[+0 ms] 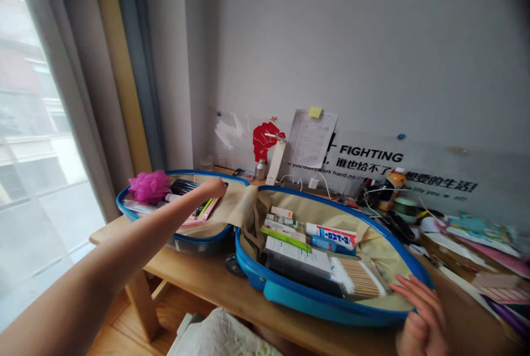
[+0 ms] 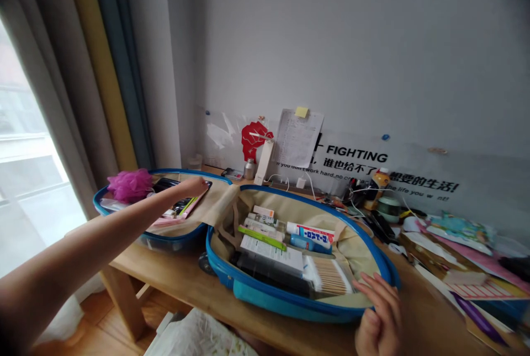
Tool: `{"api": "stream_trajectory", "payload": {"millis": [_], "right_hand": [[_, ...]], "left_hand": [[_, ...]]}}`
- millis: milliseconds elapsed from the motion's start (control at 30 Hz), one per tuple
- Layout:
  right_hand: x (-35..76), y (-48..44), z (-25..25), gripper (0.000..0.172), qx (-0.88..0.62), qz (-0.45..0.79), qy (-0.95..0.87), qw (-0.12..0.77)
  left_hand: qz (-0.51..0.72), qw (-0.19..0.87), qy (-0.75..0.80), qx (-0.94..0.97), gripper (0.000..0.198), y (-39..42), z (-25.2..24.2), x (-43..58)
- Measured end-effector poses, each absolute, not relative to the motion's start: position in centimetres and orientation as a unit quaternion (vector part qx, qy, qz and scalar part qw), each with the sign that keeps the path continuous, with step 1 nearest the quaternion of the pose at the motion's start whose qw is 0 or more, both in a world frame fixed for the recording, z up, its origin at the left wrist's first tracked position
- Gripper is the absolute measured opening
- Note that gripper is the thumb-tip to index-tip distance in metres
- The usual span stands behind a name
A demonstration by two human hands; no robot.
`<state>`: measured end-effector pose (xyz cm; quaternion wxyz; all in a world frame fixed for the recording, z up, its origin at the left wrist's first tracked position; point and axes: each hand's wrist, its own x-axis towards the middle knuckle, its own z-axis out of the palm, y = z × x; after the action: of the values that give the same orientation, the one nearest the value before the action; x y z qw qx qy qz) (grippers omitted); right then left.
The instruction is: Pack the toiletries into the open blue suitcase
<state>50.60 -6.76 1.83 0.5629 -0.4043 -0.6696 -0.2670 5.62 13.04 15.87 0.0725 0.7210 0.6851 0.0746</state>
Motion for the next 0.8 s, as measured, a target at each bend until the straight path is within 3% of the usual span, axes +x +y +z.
{"api": "stream_trajectory", "payload": {"millis": [200,467,800], "right_hand": [[50.7,-6.7,1.6,0.041,-0.409,-0.257,-0.664,0.571],[50.6,-6.8,1.8,0.042,-0.411,-0.267,-0.667,0.561],[50.4,-6.9,1.9,0.041,-0.411,-0.255,-0.669,0.564]], "left_hand": [[-0.036,0.101,0.734,0.671,0.037,12.7,13.4,2.7],[-0.088,0.1,0.737,0.662,0.035,12.1,12.7,2.8],[-0.02,0.081,0.696,0.713,0.034,10.7,15.7,4.4]]}}
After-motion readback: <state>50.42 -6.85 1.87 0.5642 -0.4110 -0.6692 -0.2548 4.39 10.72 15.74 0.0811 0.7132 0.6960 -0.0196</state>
